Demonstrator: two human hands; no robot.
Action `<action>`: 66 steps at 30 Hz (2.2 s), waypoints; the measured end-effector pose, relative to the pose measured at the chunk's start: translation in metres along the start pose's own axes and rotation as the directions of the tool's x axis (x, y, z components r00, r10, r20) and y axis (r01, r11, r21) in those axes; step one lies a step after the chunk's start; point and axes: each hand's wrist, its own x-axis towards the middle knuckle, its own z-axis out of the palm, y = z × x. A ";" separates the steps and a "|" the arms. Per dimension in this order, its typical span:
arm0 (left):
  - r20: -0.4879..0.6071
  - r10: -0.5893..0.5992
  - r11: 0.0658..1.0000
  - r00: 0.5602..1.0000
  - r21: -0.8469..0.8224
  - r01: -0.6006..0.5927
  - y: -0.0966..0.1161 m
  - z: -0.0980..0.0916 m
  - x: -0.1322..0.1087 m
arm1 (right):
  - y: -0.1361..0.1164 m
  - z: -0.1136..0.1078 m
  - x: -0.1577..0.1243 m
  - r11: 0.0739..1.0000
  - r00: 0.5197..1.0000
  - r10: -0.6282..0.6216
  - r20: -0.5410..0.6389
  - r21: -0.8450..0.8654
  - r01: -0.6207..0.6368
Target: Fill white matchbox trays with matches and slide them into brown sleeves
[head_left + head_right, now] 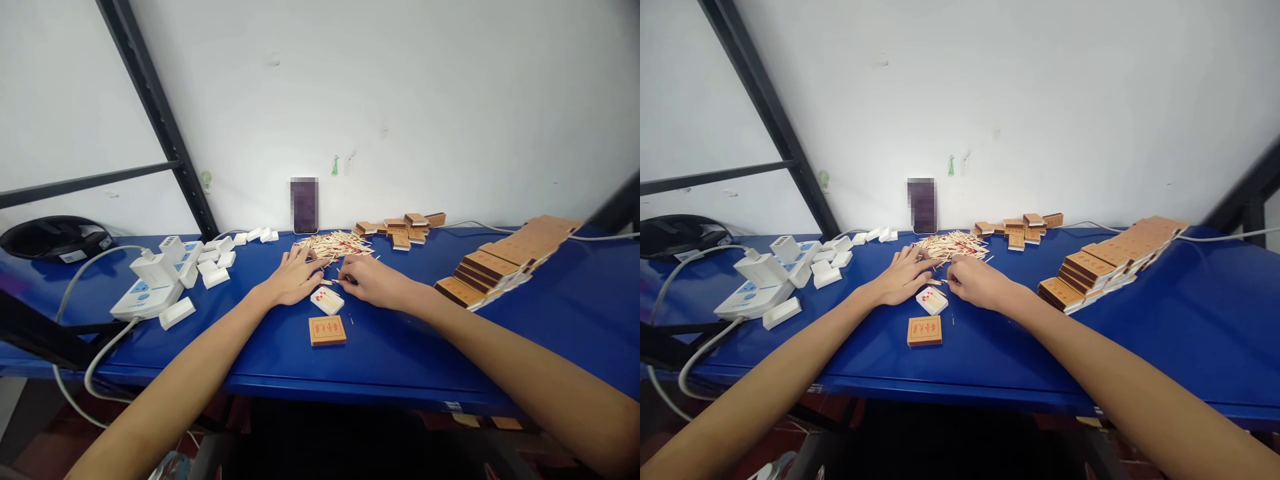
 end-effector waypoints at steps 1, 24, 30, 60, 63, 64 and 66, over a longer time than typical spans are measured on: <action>-0.012 0.008 1.000 1.000 -0.004 -0.008 0.000 0.000 0.000 | -0.001 -0.001 -0.001 1.000 1.000 0.003 -0.008 0.006 -0.003; -0.030 0.229 0.965 0.973 -0.124 -0.231 0.006 -0.018 -0.013 | 0.021 -0.012 0.007 0.991 0.998 0.055 -0.012 0.123 -0.053; -0.011 0.242 0.956 0.970 -0.168 -0.240 0.016 -0.021 -0.017 | 0.030 -0.016 0.002 0.983 0.984 -0.148 0.103 0.128 0.135; 0.035 0.221 0.974 0.975 0.052 -0.223 0.000 -0.008 -0.001 | -0.028 -0.021 -0.007 0.964 0.971 -0.220 0.090 0.171 0.202; 0.063 0.209 0.974 0.976 0.076 -0.214 0.005 -0.009 0.000 | -0.023 -0.027 -0.007 0.968 0.983 -0.182 -0.021 0.172 0.183; 0.065 0.213 0.972 0.975 0.082 -0.218 0.006 -0.010 0.000 | -0.018 -0.028 -0.006 0.974 0.986 -0.148 -0.076 0.164 0.158; 0.061 0.229 0.968 0.972 0.088 -0.234 0.008 -0.011 -0.001 | -0.009 -0.028 -0.004 0.985 0.989 -0.085 -0.119 0.140 0.102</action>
